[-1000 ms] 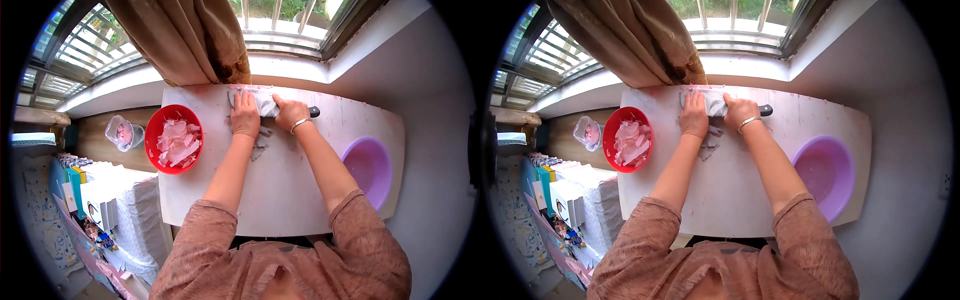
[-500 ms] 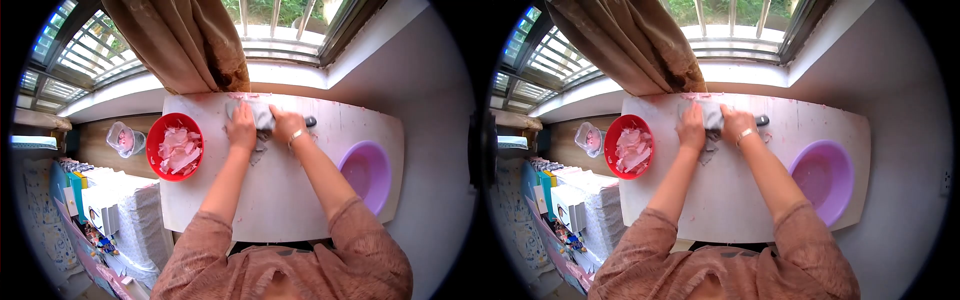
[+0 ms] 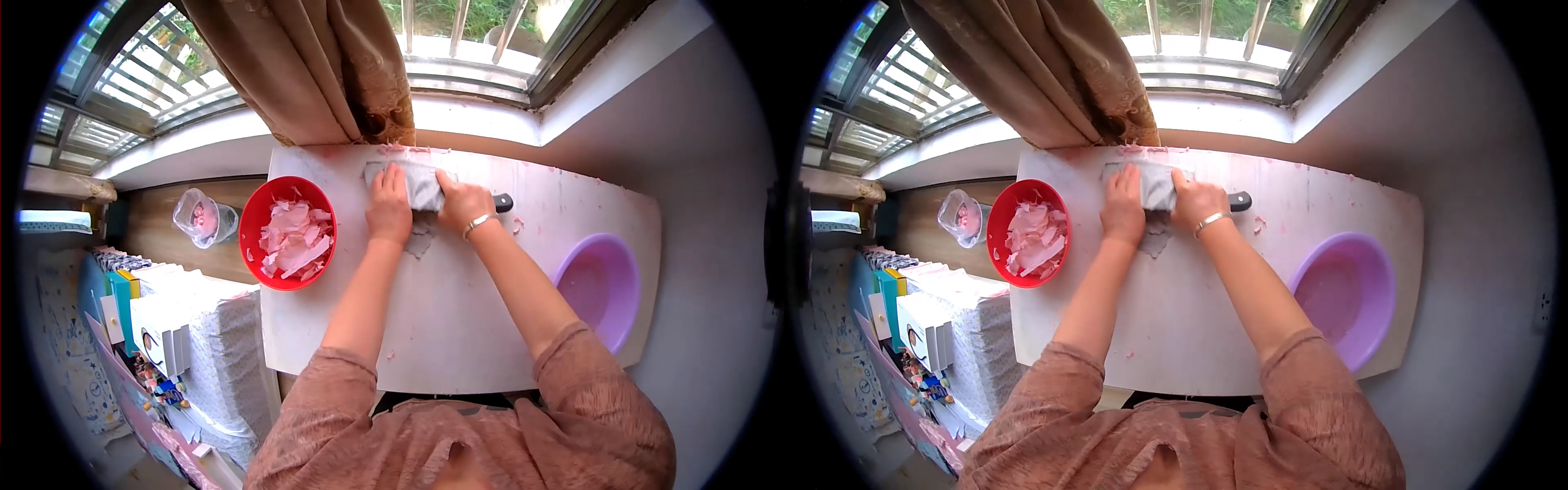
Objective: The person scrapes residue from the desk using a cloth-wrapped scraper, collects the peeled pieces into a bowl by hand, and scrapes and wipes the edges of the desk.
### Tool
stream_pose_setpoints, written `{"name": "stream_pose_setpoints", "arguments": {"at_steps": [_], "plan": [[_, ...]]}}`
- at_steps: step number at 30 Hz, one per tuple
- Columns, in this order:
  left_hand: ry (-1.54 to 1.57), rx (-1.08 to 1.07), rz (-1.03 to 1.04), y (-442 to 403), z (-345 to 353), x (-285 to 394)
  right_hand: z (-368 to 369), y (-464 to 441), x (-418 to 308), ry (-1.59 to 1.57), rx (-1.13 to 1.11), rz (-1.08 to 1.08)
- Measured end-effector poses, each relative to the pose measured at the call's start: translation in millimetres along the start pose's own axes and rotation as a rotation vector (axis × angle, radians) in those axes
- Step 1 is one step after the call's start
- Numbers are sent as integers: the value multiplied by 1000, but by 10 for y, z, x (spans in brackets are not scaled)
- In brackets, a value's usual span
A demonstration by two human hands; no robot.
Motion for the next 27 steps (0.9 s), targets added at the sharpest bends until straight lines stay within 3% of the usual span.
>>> {"name": "stream_pose_setpoints", "arguments": {"at_steps": [5,10,15,21,27], "plan": [[35,-47,-52,-245,138,-143,5,-325,-13,48,-24,-4],[49,-25,-49,43,11,-110,78,81,-112,8,-4,-41],[64,-8,-64,-176,41,-284,2,-358,-198,6,10,-32],[37,21,-56,112,-29,-223,66,-44,-215,-19,-12,-12],[103,-86,-126,-58,3,-296,107,-137,-215,22,-46,41]]}}
Point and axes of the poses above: each hand's wrist, its own y-axis away from the middle knuckle, its own z-axis out of the palm, x = y × z, the point moved 10 cm from there along -y, towards the middle knuckle, and after that the axes turned 2 degrees about x, right-handed, at the moved point
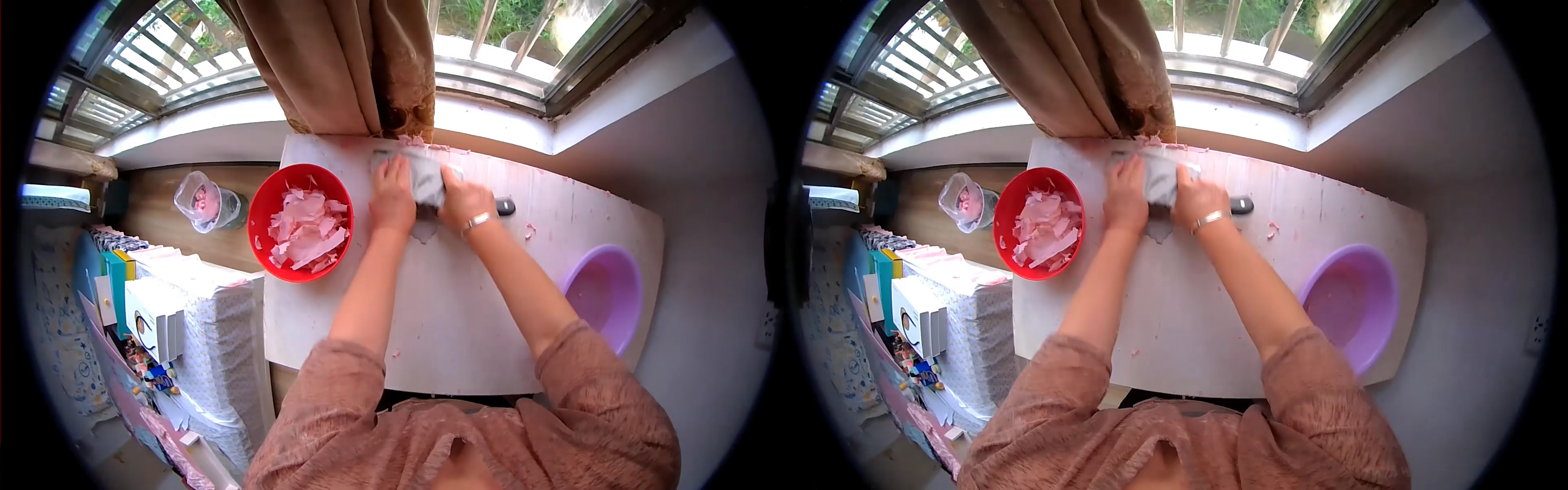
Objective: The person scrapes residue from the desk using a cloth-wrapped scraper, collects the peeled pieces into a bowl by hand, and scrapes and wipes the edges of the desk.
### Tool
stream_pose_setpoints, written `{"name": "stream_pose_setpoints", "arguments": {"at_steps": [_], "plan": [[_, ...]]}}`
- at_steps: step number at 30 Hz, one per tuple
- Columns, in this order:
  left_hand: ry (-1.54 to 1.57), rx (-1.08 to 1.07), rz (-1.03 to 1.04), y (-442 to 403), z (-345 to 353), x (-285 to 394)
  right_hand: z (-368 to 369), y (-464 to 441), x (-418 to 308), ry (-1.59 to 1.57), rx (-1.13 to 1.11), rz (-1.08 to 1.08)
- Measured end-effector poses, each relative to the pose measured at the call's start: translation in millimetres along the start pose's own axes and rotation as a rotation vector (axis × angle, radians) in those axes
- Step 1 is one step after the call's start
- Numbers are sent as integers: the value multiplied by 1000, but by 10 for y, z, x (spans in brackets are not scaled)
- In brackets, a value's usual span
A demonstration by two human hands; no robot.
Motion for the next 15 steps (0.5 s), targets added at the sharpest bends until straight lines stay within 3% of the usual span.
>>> {"name": "stream_pose_setpoints", "arguments": {"at_steps": [2,7,9,10,11,13,14,15], "plan": [[-48,30,42,271,11,98,-2,300,21,-20,-16,-8],[22,47,38,54,-49,49,-31,86,13,-4,-19,-4],[-28,18,44,171,-58,54,9,217,-16,-23,-117,-59],[-27,17,46,252,-93,62,33,316,7,-22,-288,-62],[-20,-22,51,337,-93,74,-143,311,16,-20,-285,-60],[-13,-62,55,371,-101,85,-294,315,-84,279,-463,-226],[2,-102,52,351,-104,95,-354,124,-36,251,-498,-126],[15,-142,47,339,-106,96,-385,-210,-6,210,-217,-113]]}}
Point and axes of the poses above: each hand's wrist, its own y-axis away from the middle knuckle, its own z-axis out of the palm, x = y × z, the point moved 10 cm from there along -y, towards the middle knuckle, and after that the axes turned 2 degrees about x, right-handed, at the moved point
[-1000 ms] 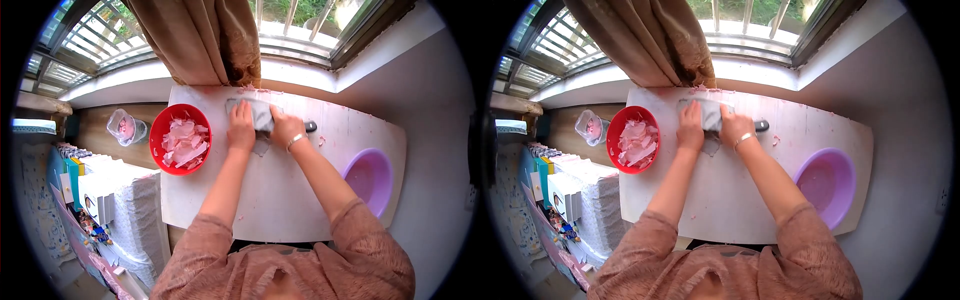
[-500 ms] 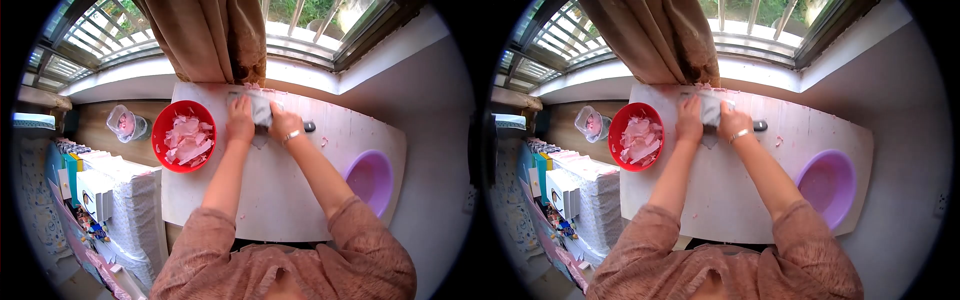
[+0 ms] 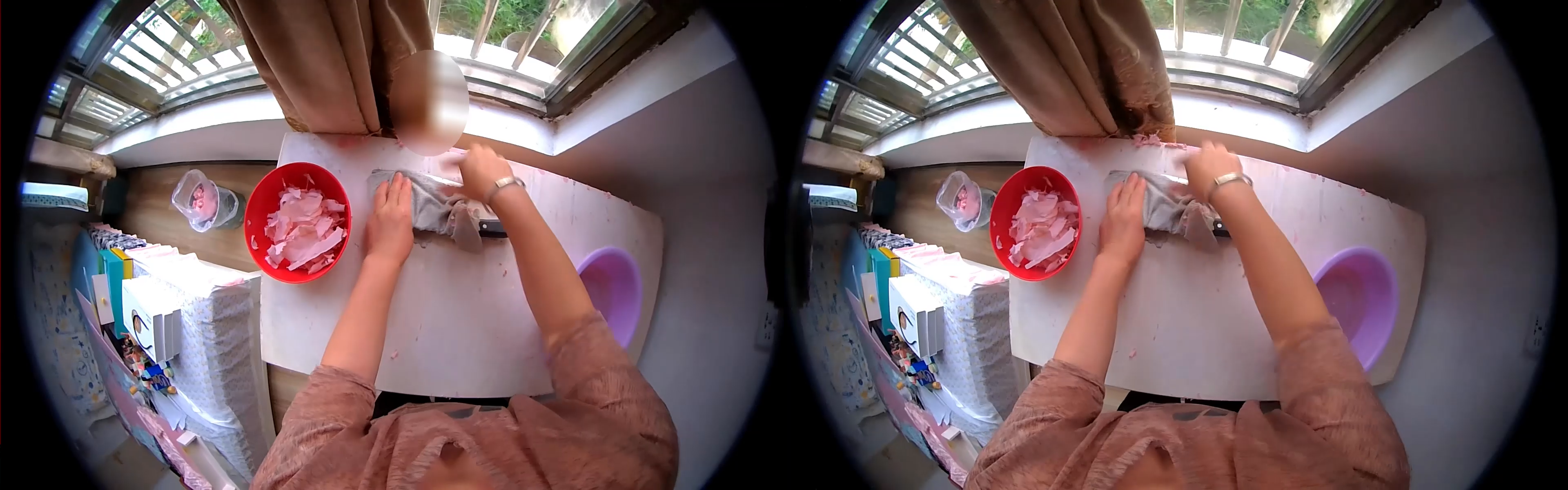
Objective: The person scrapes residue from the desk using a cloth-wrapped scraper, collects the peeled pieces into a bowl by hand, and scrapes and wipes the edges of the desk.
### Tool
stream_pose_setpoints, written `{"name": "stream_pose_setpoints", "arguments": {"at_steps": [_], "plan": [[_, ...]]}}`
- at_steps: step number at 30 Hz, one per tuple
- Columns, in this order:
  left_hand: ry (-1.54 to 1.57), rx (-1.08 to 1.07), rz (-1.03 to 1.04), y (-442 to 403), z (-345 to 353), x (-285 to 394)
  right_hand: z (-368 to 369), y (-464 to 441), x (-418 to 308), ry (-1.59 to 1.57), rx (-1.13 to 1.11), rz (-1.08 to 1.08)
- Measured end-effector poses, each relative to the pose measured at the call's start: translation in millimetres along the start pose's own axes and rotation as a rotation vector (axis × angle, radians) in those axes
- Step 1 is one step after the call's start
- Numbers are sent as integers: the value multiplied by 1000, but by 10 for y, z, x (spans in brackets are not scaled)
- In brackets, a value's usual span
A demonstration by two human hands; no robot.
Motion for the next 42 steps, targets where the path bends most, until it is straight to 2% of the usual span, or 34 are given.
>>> {"name": "stream_pose_setpoints", "arguments": {"at_steps": [1,2,3,4,6,9,13,16,18,21,22,24,26,27,30,31,33,34,36,38,40,41,42], "plan": [[-4,1,-4,-2,-36,7,-45,-263,-1,-265,128,-5],[-54,-58,2,-27,-9,28,-106,-389,-76,-295,258,4],[-103,-119,8,-42,25,40,-51,-525,-184,-303,248,4],[-107,-119,5,-51,-1,36,130,-768,-240,-417,333,-107],[8,-201,-7,-31,25,-1,258,-952,-389,-401,210,-194],[76,-253,-27,-28,12,-1,323,-1077,-165,-870,210,-125],[78,-273,-71,14,35,-9,352,-1125,-149,-805,208,-110],[119,-252,-79,31,-21,-24,288,-1108,-90,-733,316,-90],[110,-278,-78,50,-30,6,639,-1281,334,-1379,318,143],[67,-266,-94,85,-26,17,576,-1159,713,-1363,324,169],[75,-264,-92,86,-14,19,549,-1101,750,-1153,229,164],[40,-262,-112,111,24,-8,512,-1073,660,-1075,242,-54],[46,-263,-122,118,35,3,593,-1120,524,-965,159,-136],[43,-262,-132,114,33,-6,526,-1000,359,-935,62,-89],[47,-261,-150,119,14,5,289,-872,133,-663,201,-188],[43,-266,-149,135,32,1,341,-887,122,-669,200,-186],[27,-228,-135,124,29,7,283,-926,149,-628,389,-228],[28,-232,-134,131,39,18,390,-980,196,-629,386,-224],[2,-207,-101,115,-5,41,541,-1078,625,-910,480,42],[2,-193,-94,125,-16,30,484,-1006,984,-1098,585,49],[10,-182,-90,147,3,44,592,-877,1095,-1339,319,230],[5,-168,-94,154,6,56,513,-795,1046,-1334,315,229],[-4,-150,-101,161,-2,55,368,-757,838,-1365,303,93]]}}
Point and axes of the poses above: each hand's wrist, its own y-axis away from the middle knuckle, its own z-axis out of the palm, x = y × z, the point moved 10 cm from there along -y, towards the middle knuckle, and after that the axes turned 2 degrees about x, right-handed, at the moved point
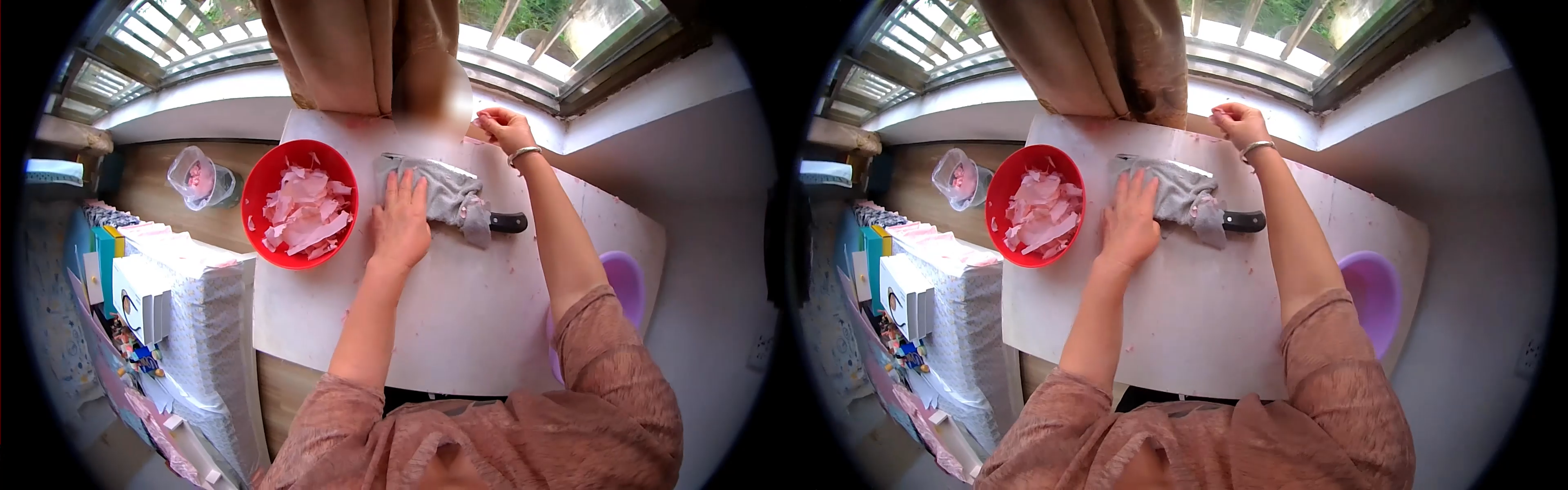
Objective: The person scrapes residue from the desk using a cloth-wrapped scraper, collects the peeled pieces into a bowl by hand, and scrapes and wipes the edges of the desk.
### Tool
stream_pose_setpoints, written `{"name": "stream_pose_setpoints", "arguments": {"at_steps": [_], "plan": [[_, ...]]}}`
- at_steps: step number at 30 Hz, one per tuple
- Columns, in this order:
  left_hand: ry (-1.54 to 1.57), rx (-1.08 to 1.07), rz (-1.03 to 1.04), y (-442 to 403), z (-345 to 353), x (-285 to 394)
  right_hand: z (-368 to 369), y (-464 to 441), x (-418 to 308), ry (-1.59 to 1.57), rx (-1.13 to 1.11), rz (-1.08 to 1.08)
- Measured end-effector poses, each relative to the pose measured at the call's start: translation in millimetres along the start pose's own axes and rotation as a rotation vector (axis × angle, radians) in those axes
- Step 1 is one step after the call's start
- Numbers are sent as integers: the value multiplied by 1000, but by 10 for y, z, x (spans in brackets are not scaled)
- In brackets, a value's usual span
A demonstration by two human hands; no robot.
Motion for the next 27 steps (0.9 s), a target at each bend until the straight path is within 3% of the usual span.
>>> {"name": "stream_pose_setpoints", "arguments": {"at_steps": [4,6,7,8,10,11,12,13,15,16,18,20,24,27], "plan": [[-43,61,-18,49,34,12,995,531,-1052,-178,-290,-301],[-38,47,-22,51,51,9,1468,882,-1550,-127,-306,-600],[-22,-95,-67,38,158,-48,1706,1085,-1701,0,-362,-626],[-26,-93,-67,35,198,-75,1986,1316,-1780,233,-395,-874],[210,396,147,113,-100,18,2236,1546,-1840,389,-428,-1003],[263,371,153,105,2,-20,2206,1554,-1885,391,-428,-1006],[265,377,152,103,-86,-19,2122,1423,-1861,420,-442,-795],[249,190,68,49,-40,-51,2016,1314,-1744,446,-451,-581],[-128,-110,-35,42,268,-130,1563,1260,-1651,374,-218,-592],[-120,-113,-17,59,249,-93,1331,1257,-1441,535,-153,-569],[-89,135,66,60,-74,-2,901,1375,-1111,711,-61,-533],[-50,105,72,10,-5,-10,583,1518,-646,1195,-16,-289],[-92,135,38,-55,18,12,496,1581,-235,1210,-90,-227],[-34,167,122,-47,64,116,469,1609,-165,1237,-57,-355]]}}
Point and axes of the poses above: each hand's wrist, its own y-axis away from the middle knuckle, its own z-axis out of the palm, x = y × z, the point moved 10 cm from there along -y, towards the middle knuckle, and after that the axes turned 2 degrees about x, right-handed, at the moved point
